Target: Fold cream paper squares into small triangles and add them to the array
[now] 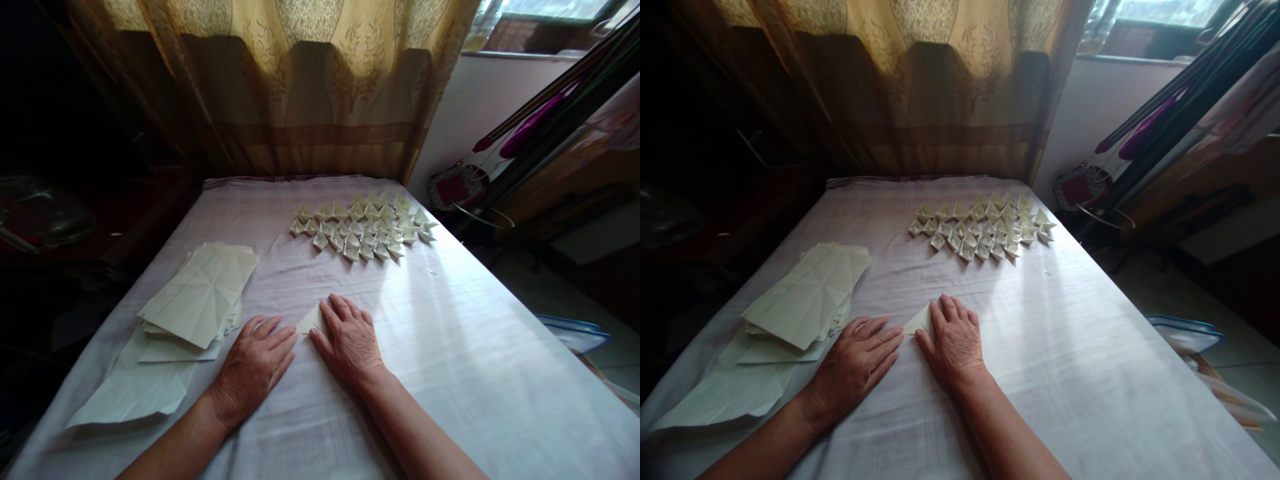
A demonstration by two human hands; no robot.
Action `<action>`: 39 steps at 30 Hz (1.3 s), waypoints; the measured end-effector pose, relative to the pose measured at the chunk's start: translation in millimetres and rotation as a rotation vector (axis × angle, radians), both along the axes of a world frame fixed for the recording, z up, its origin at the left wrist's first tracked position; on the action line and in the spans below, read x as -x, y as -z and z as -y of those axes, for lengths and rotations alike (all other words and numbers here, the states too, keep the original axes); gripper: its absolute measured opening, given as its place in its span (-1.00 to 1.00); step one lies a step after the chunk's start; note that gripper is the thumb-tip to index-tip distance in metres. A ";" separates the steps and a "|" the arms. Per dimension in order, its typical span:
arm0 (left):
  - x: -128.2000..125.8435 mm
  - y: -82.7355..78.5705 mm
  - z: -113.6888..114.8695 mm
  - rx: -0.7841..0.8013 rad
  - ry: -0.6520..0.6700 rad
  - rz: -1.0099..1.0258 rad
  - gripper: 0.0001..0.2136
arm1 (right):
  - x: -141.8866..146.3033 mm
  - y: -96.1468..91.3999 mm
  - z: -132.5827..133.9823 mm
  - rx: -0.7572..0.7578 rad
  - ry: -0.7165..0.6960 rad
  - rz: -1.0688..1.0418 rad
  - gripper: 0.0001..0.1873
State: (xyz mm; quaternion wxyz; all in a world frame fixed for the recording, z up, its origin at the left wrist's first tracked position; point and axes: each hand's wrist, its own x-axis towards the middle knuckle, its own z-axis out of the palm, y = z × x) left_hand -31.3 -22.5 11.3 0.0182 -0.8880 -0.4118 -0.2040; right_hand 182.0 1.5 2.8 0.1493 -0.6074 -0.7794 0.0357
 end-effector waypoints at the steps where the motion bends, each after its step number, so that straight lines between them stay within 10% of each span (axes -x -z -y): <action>1: 1.0 0.1 1.7 -0.005 -0.006 0.008 -0.74 | 0.3 -0.3 0.0 0.000 0.001 0.001 -0.50; 16: -42.3 -31.7 -31.8 0.455 -0.362 -0.131 -0.87 | -0.5 1.8 0.4 0.001 -0.002 -0.040 -0.51; 24: -56.5 -51.7 -54.7 0.618 -0.363 -0.244 -0.91 | -3.6 2.5 -1.7 0.028 -0.014 -0.128 -0.61; 39: -49.5 -40.9 -33.6 0.549 -0.276 -0.017 -0.83 | -12.3 28.2 -21.7 -0.136 -0.055 -0.694 -0.86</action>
